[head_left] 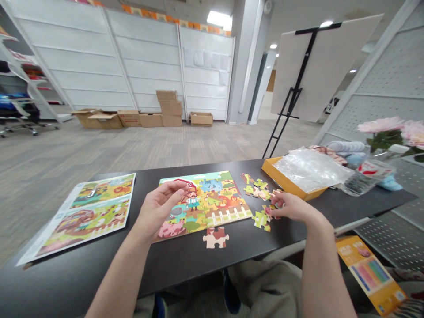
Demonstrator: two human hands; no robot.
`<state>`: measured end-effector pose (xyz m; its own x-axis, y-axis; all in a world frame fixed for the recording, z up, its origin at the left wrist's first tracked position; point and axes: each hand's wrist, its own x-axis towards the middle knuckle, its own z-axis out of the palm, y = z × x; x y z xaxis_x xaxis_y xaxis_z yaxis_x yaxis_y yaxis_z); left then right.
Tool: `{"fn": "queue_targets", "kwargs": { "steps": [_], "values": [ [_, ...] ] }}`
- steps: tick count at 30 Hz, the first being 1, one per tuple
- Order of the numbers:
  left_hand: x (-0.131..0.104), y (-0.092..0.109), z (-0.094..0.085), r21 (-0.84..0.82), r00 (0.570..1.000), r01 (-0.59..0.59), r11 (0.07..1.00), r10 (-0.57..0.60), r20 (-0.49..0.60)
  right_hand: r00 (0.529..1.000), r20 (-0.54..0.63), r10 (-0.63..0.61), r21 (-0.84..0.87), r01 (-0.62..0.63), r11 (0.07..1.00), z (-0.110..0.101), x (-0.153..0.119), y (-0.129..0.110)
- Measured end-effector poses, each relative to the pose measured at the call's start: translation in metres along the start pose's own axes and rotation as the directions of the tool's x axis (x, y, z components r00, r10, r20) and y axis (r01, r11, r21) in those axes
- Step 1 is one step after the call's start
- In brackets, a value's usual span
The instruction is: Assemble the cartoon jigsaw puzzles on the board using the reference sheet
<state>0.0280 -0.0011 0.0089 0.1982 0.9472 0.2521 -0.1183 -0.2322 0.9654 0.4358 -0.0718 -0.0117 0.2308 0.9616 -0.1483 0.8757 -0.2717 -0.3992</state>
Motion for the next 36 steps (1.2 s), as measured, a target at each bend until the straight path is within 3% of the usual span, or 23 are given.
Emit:
{"fn": "queue_targets", "kwargs": {
  "steps": [6,11,28,36],
  "values": [
    [0.000,0.000,0.003,0.016,1.000,-0.008,1.000,0.008,0.014,0.963,-0.268,0.000,-0.190,-0.053,0.980,0.013,0.024,-0.007],
    [0.000,-0.001,0.006,0.009,1.000,-0.010,1.000,0.010,0.025,0.966,-0.253,0.058,-0.318,-0.140,0.938,0.023,0.037,-0.013],
    [-0.002,0.008,0.012,-0.005,1.000,0.004,1.000,-0.004,0.023,0.957,-0.273,0.097,-0.205,-0.156,0.966,0.021,0.040,-0.018],
    [-0.003,0.007,0.010,0.003,1.000,0.005,1.000,-0.005,0.027,0.950,-0.304,0.073,0.085,-0.049,0.995,0.017,0.034,-0.014]
  ]
}}
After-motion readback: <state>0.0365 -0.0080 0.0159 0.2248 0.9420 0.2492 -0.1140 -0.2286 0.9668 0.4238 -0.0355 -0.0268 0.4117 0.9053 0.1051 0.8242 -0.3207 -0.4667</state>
